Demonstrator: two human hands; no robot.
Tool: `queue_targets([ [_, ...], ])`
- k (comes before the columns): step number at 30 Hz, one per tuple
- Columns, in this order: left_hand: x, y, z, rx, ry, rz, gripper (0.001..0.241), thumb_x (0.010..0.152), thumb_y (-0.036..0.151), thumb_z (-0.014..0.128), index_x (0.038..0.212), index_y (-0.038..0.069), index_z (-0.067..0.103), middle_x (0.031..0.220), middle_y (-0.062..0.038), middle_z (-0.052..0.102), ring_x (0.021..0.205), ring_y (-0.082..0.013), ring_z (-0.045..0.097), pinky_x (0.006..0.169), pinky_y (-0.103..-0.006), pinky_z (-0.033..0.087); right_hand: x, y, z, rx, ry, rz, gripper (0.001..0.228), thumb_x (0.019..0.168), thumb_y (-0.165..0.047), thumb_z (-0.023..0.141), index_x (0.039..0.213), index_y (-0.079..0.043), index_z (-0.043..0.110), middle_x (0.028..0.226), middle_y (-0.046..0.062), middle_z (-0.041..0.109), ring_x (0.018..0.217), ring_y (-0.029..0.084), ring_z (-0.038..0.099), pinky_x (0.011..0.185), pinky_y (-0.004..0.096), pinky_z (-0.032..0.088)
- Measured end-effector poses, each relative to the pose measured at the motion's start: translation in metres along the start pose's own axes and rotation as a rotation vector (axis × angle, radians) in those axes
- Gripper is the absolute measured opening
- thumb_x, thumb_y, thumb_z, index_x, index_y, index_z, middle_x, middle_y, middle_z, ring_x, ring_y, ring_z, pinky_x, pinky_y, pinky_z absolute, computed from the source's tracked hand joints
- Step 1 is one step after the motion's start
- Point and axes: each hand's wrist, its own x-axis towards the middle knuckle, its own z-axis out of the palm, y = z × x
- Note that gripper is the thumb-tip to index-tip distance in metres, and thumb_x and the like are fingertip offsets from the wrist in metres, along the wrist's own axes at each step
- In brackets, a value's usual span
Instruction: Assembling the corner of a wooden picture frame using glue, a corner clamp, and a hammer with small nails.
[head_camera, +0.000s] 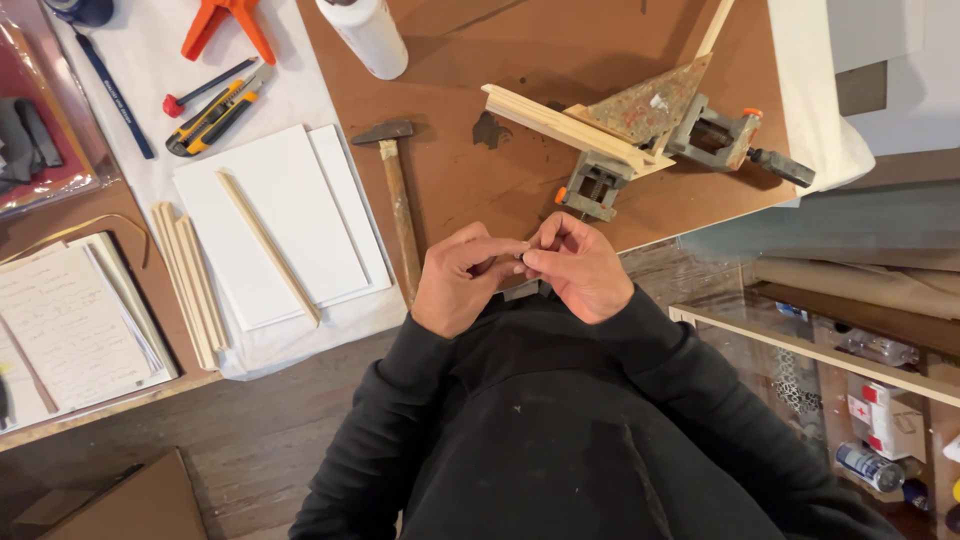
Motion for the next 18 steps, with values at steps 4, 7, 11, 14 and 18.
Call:
queue_targets([
  [4,0.006,-0.010,0.010,0.015,0.045,0.029,0.023,0.082,-0.003,0.081,0.100,0.011,0.081,0.076,0.002,0.057,0.067,-0.0074,0.052,0.060,-0.0263,0.043,0.004,-0.008,-0.008,-0.135,0.025,0.000,0.020,0.090,0.005,0.069,0.093,-0.006,0.053,0.098,0.010,0.069,0.090,0.019,0.071,0.079,0.032,0.057],
  [7,0.009,-0.013,0.015,-0.114,0.046,0.014,0.023,0.081,-0.004,0.080,0.099,0.010,0.080,0.078,0.001,0.058,0.070,-0.0078,0.053,0.062,-0.0258,0.045,0.007,-0.008,-0.016,-0.122,-0.005,0.000,0.022,0.091,0.008,0.069,0.093,-0.006,0.052,0.100,0.012,0.069,0.090,0.019,0.069,0.079,0.032,0.054],
  [11,0.013,-0.018,0.023,-0.377,0.015,-0.067,0.020,0.083,-0.008,0.079,0.099,0.004,0.079,0.081,0.004,0.053,0.074,-0.0074,0.056,0.067,-0.0264,0.048,0.009,-0.017,-0.018,-0.069,-0.045,-0.007,0.024,0.090,0.010,0.068,0.093,-0.007,0.051,0.098,0.011,0.068,0.090,0.020,0.069,0.079,0.033,0.054],
  [14,0.019,-0.017,0.028,-0.569,0.004,-0.132,0.016,0.085,-0.008,0.076,0.098,0.002,0.076,0.082,0.005,0.049,0.077,-0.0065,0.059,0.071,-0.0253,0.053,0.013,-0.023,-0.017,-0.013,-0.055,0.030,0.025,0.088,0.009,0.068,0.092,-0.008,0.051,0.096,0.010,0.068,0.089,0.020,0.069,0.078,0.033,0.054],
  [18,0.018,-0.038,0.035,-0.478,0.067,-0.083,0.008,0.089,-0.005,0.076,0.093,-0.001,0.072,0.083,0.004,0.045,0.074,-0.0046,0.042,0.067,-0.0212,0.037,0.018,-0.021,-0.027,0.029,-0.026,0.103,0.023,0.087,0.006,0.068,0.091,-0.008,0.051,0.093,0.009,0.066,0.084,0.019,0.066,0.075,0.033,0.052],
])
